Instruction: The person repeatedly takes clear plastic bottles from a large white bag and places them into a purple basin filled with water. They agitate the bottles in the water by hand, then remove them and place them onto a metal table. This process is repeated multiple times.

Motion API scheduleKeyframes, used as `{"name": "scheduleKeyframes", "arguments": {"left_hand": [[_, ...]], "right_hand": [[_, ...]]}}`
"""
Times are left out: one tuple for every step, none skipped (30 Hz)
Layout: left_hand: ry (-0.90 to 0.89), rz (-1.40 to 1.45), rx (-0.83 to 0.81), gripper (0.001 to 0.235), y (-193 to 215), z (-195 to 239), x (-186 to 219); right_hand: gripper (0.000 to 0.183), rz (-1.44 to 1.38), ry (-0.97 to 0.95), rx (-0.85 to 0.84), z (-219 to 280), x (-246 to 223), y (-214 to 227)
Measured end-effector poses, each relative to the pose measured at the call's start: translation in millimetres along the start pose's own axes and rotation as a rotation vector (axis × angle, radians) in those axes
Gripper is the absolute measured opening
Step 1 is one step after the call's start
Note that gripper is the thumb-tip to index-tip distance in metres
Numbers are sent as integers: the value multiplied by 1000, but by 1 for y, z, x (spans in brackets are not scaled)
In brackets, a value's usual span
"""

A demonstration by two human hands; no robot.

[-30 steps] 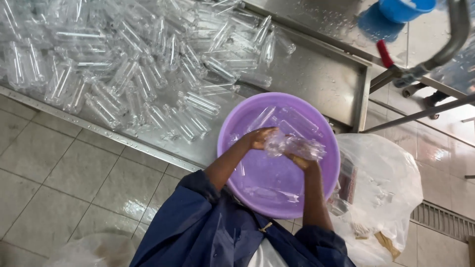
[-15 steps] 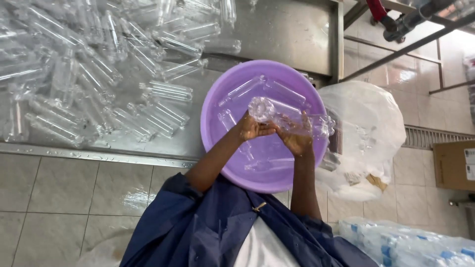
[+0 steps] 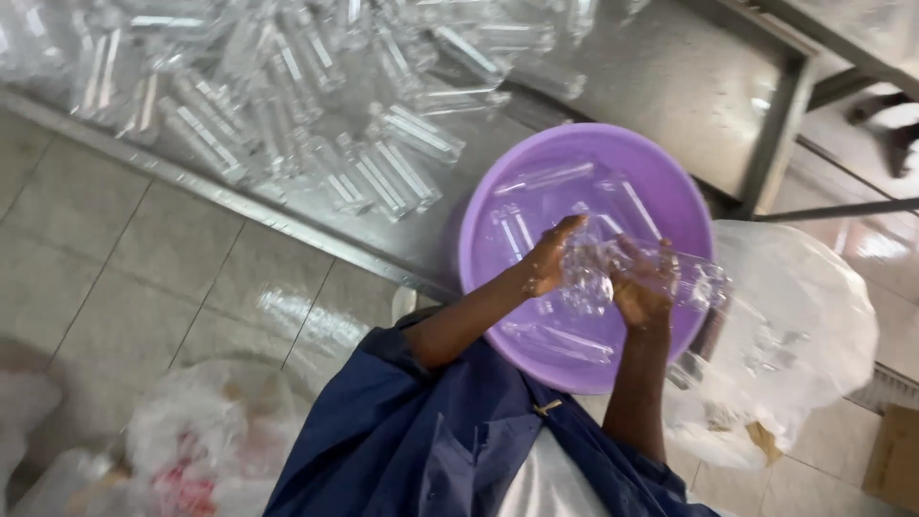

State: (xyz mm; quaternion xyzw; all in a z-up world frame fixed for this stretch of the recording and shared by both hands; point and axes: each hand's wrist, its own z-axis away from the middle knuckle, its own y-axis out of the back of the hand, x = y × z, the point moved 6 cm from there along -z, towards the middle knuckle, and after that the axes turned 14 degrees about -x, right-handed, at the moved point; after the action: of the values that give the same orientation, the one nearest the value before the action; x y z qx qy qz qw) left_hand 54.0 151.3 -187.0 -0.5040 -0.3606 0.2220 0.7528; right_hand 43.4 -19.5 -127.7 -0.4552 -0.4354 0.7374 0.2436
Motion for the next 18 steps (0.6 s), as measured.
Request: {"name": "scheduleKeyframes", "arguments": {"left_hand": [[-39,-8,-1,84,10,10,1],[-74,-19,-15,91,15,15,2],[-80,-10,-4,91,9,33,6],[-98,273,-45,66,-1,43,16],[-115,556,-89,45,-12,53,26],[-118,551,-88,45,-16,69,41],[-165,509,-62,41,-19,85,58],[-202,474,-31,37,-22,105,69],[-196,478,-24,37,-25,115,79],[-223,499,-184,37,-36,124,94],[-250,518,-344,38,-47,133,109],[-253,524,-340,38,-39,137,108],[-282,566,-472,42,-38,142,110],[-308,606,-606,47,-37,147,111],[-310,612,-602,47,-21,150,114],[-305,563,-617,62,-7,153,120],[-300,514,-633,79,7,155,124],[-296,520,-624,79,14,167,138]], "right_hand": [[68,28,23,27,-4,6,-19],[64,65,59,54,-6,5,-38],[64,64,44,56,-7,18,-68],[57,379,-22,160,-13,25,-95],[54,692,-87,264,-19,29,-124],[54,689,-87,259,-28,34,-116],[59,914,-10,141,-42,34,-119],[64,1133,63,30,-46,37,-120],[64,1129,57,37,-54,50,-134],[78,1336,108,-81,-65,63,-159],[93,1539,160,-207,-75,78,-183],[93,1539,151,-209,-83,89,-185],[90,1503,153,-259,-89,100,-189],[87,1466,157,-305,-95,110,-192],[87,1466,149,-304,-98,118,-191],[94,1539,152,-253,-103,124,-189],[101,1611,154,-201,-108,129,-187],[101,1605,146,-195,-105,134,-193]]}}
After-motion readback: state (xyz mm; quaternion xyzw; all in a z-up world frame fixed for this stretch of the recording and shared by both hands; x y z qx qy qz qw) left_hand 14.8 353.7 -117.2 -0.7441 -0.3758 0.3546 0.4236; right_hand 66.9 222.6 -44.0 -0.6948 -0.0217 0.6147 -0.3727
